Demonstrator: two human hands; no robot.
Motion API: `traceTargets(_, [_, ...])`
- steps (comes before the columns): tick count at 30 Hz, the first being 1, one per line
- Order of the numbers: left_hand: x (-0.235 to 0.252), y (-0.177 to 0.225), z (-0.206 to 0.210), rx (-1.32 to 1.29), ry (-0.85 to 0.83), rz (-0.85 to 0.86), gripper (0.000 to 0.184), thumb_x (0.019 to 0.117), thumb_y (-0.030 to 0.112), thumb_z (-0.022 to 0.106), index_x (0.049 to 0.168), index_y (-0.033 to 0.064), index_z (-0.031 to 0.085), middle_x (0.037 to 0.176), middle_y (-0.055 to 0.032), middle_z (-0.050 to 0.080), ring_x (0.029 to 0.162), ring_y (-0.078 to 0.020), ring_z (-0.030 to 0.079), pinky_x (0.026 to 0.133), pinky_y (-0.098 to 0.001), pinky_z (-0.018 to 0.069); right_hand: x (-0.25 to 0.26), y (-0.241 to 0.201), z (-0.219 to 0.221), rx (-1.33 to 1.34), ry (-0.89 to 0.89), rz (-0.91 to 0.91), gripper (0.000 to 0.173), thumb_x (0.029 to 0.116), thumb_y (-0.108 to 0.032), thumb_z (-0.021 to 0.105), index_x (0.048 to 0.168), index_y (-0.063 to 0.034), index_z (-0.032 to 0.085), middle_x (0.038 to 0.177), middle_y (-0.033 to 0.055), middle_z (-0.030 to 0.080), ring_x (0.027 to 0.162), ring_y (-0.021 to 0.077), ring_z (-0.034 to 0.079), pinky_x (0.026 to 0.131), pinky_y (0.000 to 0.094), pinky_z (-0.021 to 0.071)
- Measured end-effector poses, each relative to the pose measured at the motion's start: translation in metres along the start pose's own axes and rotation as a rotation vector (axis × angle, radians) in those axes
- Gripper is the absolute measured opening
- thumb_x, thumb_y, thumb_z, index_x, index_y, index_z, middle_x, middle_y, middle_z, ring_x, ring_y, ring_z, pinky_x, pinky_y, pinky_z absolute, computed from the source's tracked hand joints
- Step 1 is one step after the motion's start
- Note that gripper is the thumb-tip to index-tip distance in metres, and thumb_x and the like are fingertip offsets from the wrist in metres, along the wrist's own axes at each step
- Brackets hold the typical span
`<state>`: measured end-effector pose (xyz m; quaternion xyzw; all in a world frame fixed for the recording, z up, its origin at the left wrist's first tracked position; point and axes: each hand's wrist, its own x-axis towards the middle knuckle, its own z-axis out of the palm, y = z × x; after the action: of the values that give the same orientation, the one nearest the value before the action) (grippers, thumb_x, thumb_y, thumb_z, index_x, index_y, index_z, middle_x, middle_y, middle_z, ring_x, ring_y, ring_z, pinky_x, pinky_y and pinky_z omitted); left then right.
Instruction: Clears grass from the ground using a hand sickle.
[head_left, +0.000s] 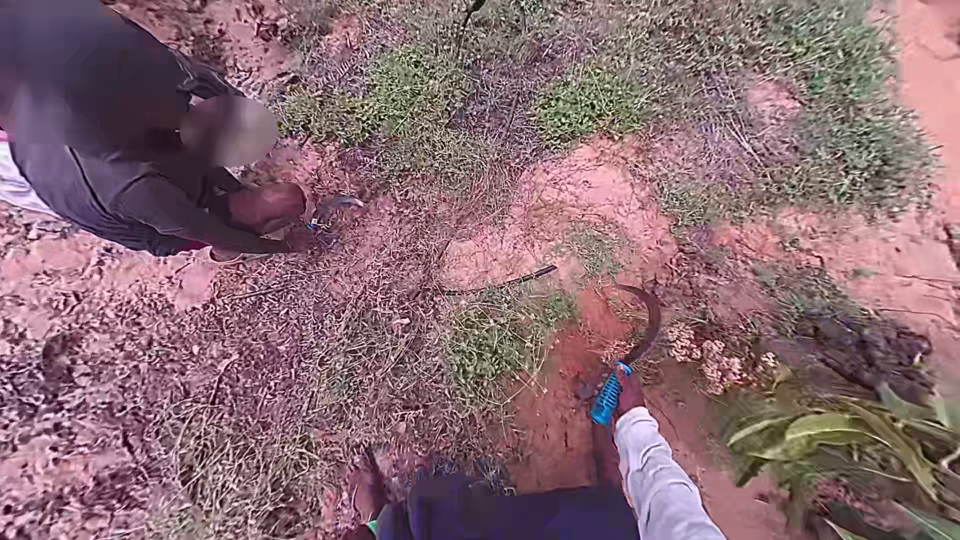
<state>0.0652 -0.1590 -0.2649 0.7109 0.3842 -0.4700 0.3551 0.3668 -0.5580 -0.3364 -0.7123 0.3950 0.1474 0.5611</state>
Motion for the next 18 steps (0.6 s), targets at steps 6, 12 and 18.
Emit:
traceTargets(6, [0.114, 0.132, -0.030, -0.141, 0.530, 0.490, 0.029, 0.1037, 0.007, 0.056, 0.123, -0.0135, 0.063, 0.114, -0.0323, 0.068, 0.104, -0.0455, 0.069, 0.095, -0.0597, 0.0527, 0.112, 0.082, 0.096, -0.087, 0.003, 0.155, 0.049, 0.1140, -0.031, 0.034, 0.156, -0.0044, 0.032, 0.112, 0.0249, 0.061, 0.080, 0.0287, 0.062, 0.072, 0.0450, 0.0540])
traceTargets(12, [0.133, 0.308, 0.094, 0.068, 0.533, 1.474, 0.020, 0.0962, 0.009, 0.058, 0.094, 0.0001, 0.075, 0.086, -0.0146, 0.076, 0.078, -0.0295, 0.075, 0.070, -0.0436, 0.0615, -0.001, 0.163, 0.015, -0.669, -0.020, -0.283, 0.056, 0.1017, -0.020, 0.057, 0.144, 0.0156, 0.047, 0.137, 0.0407, 0.054, 0.128, 0.0545, 0.054, 0.112, 0.0618, 0.0381])
traceTargets(18, [0.214, 0.475, 0.190, 0.703, -0.247, 0.878, 0.059, 0.0985, -0.008, 0.050, 0.156, -0.0016, 0.038, 0.164, -0.0225, 0.035, 0.149, -0.0409, 0.040, 0.120, -0.0540, 0.0353, -0.028, 0.221, 0.000, -0.152, 0.207, 0.050, 0.060, 0.1028, -0.014, 0.051, 0.149, 0.0144, 0.027, 0.095, 0.0252, 0.060, 0.058, 0.0165, 0.059, 0.055, 0.0370, 0.0546])
